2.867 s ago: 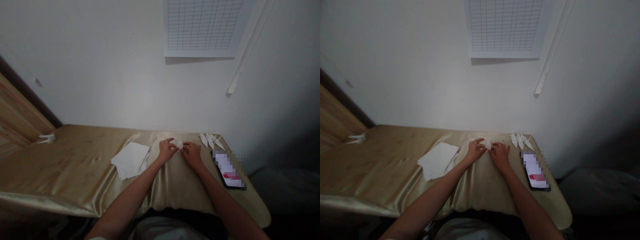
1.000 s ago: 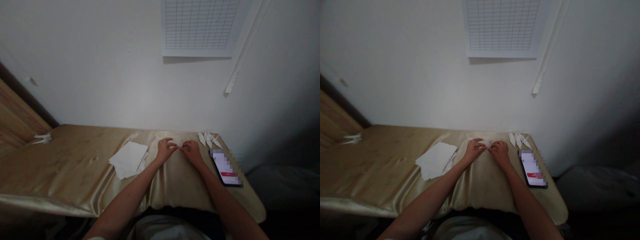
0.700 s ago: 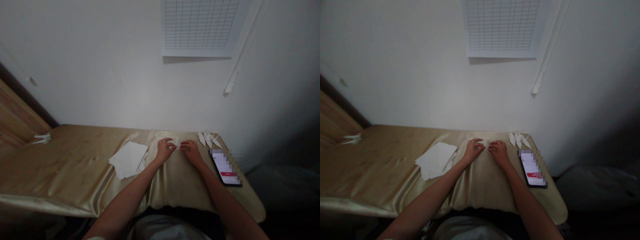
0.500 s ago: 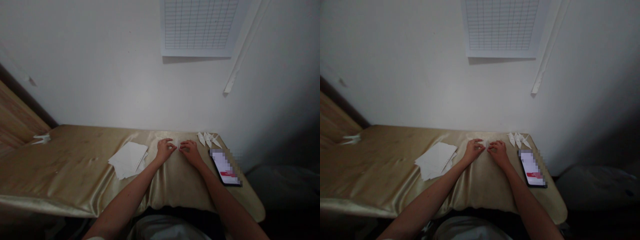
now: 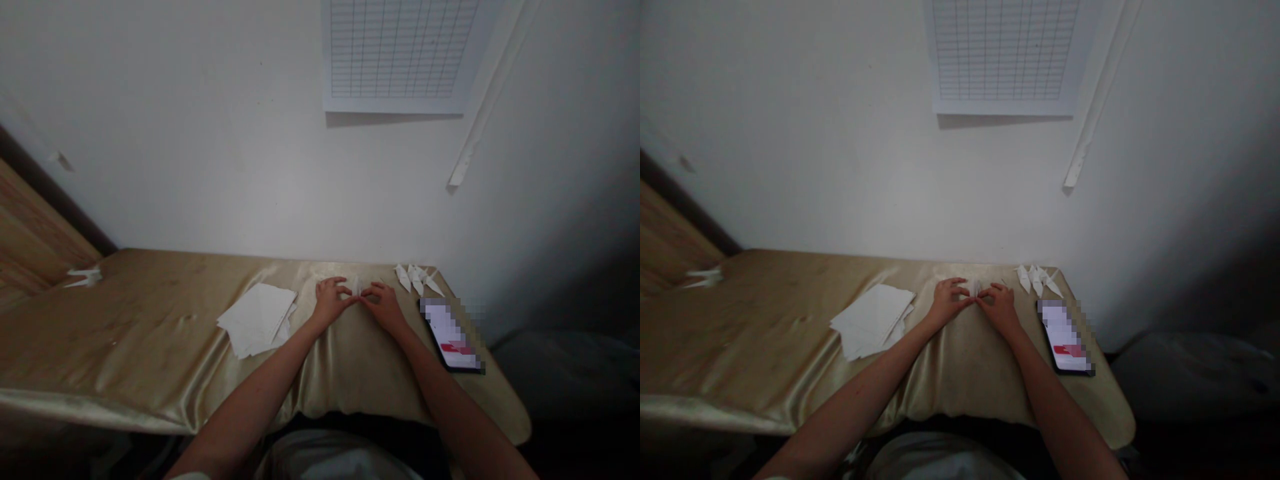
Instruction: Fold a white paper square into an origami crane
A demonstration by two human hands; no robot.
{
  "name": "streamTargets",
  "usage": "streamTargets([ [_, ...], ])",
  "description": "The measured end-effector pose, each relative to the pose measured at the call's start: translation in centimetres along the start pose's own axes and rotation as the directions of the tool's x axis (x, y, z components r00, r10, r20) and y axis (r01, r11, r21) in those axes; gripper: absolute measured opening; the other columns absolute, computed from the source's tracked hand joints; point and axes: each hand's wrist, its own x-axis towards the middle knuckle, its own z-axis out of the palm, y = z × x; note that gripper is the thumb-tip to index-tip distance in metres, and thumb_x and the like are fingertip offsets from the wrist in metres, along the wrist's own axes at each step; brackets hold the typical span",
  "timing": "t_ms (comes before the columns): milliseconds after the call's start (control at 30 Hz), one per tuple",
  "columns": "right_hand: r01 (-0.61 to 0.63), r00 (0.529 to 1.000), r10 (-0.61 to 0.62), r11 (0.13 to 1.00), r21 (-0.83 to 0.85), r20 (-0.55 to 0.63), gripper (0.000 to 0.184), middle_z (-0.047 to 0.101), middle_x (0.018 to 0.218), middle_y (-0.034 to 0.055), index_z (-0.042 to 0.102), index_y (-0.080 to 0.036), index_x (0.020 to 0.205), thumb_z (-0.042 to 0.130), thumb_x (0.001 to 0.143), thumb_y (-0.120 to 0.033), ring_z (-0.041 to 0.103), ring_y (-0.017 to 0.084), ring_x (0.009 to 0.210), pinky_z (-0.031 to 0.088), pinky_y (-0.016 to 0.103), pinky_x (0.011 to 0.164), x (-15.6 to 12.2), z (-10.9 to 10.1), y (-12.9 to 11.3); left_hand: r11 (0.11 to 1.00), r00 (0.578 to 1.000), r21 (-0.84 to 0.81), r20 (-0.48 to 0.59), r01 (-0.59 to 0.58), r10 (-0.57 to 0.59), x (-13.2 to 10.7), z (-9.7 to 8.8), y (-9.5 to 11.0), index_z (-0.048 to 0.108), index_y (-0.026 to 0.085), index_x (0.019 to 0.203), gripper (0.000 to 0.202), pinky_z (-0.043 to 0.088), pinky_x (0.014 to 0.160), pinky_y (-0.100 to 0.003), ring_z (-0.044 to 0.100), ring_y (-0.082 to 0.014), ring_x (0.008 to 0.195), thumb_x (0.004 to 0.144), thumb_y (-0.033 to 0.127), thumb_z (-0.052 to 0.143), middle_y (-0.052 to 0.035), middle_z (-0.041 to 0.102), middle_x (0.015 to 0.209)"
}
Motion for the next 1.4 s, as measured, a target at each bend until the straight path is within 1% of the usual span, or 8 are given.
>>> streamTargets([
  [133,0.025,1.0,-0.025,1.0,-0.009,0.012,0.016,0.075,0.112,0.0091,0.079,-0.027,0.089,0.07,0.086,-0.039,0.057,0.03,0.126,0.03,0.057,0.115,-0.1,-0.2,-0.4,1.0,1.0,0.0,0.006,0.005,-0.005,0.0,-0.1,0.2,0.082,0.028,0.081,0.012,0.031,0.118,-0.053,0.056,-0.0293,0.129,0.077,0.038,0.087,-0.0036,0.07,0.13],
  [300,0.019,1.0,-0.019,0.999,-0.039,0.004,0.015,0.074,0.114,0.0098,0.079,-0.026,0.091,0.068,0.087,-0.035,0.058,0.029,0.126,0.029,0.057,0.115,-0.2,-0.3,-0.7,1.0,1.0,0.008,0.013,-0.003,0.003,-0.1,-0.3,0.3,0.081,0.028,0.081,0.007,0.032,0.117,-0.053,0.056,-0.0289,0.128,0.079,0.033,0.085,-0.0035,0.07,0.13],
  [533,-0.009,1.0,0.01,1.0,-0.024,0.013,0.022,0.077,0.105,0.0061,0.076,-0.025,0.102,0.064,0.084,-0.027,0.056,0.029,0.127,0.025,0.057,0.117,-0.2,0.1,-0.8,0.999,0.999,0.036,0.045,0.013,-0.015,-0.1,-0.3,0.7,0.081,0.027,0.081,0.003,0.029,0.118,-0.053,0.055,-0.0282,0.13,0.082,0.026,0.08,-0.002,0.069,0.131],
  [700,-0.031,1.0,0.031,0.999,-0.032,-0.001,0.02,0.076,0.107,0.0071,0.075,-0.023,0.096,0.062,0.081,-0.024,0.057,0.029,0.126,0.023,0.058,0.118,-0.3,0.4,-1.0,0.999,0.998,0.053,0.065,0.001,-0.004,-0.2,-0.2,0.7,0.081,0.028,0.082,0.003,0.027,0.119,-0.055,0.052,-0.0282,0.131,0.083,0.026,0.08,-0.0011,0.068,0.133],
  [833,-0.063,0.998,0.062,0.998,-0.026,-0.023,0.017,0.075,0.11,0.0087,0.074,-0.022,0.094,0.064,0.082,-0.029,0.06,0.03,0.12,0.023,0.059,0.118,-0.4,0.6,-1.3,0.999,0.997,0.05,0.075,-0.004,0.0,-0.3,-0.2,0.7,0.081,0.028,0.082,0.004,0.025,0.121,-0.056,0.052,-0.0285,0.132,0.084,0.025,0.079,-0.0012,0.068,0.133],
  [967,-0.088,0.993,0.09,0.996,0.025,-0.08,0.021,0.074,0.111,0.0103,0.076,-0.022,0.094,0.067,0.085,-0.039,0.061,0.031,0.12,0.021,0.061,0.119,-0.3,0.6,-1.4,0.999,0.996,0.047,0.088,-0.018,0.014,-0.4,-0.3,0.7,0.081,0.029,0.082,0.005,0.024,0.122,-0.057,0.05,-0.0289,0.134,0.084,0.027,0.078,-0.0008,0.066,0.135],
  [1233,-0.076,0.985,0.102,0.982,0.174,-0.142,0.016,0.075,0.109,0.0115,0.079,-0.023,0.087,0.07,0.079,-0.033,0.063,0.03,0.119,0.037,0.052,0.113,0.2,0.4,-1.3,0.998,0.992,0.052,0.122,-0.018,0.012,-0.4,-0.5,0.9,0.082,0.03,0.082,0.005,0.02,0.123,-0.059,0.046,-0.0299,0.137,0.083,0.027,0.078,-0.0003,0.063,0.139],
  [1400,-0.109,0.982,0.143,0.962,0.249,-0.124,0.015,0.076,0.109,0.0107,0.077,-0.022,0.08,0.07,0.073,-0.032,0.067,0.029,0.113,0.042,0.049,0.109,0.4,0.6,-1.0,0.998,0.99,0.061,0.14,-0.003,-0.006,-0.5,-0.6,1.1,0.082,0.031,0.082,0.005,0.018,0.123,-0.062,0.045,-0.0306,0.138,0.083,0.028,0.078,0.0,0.063,0.139],
])
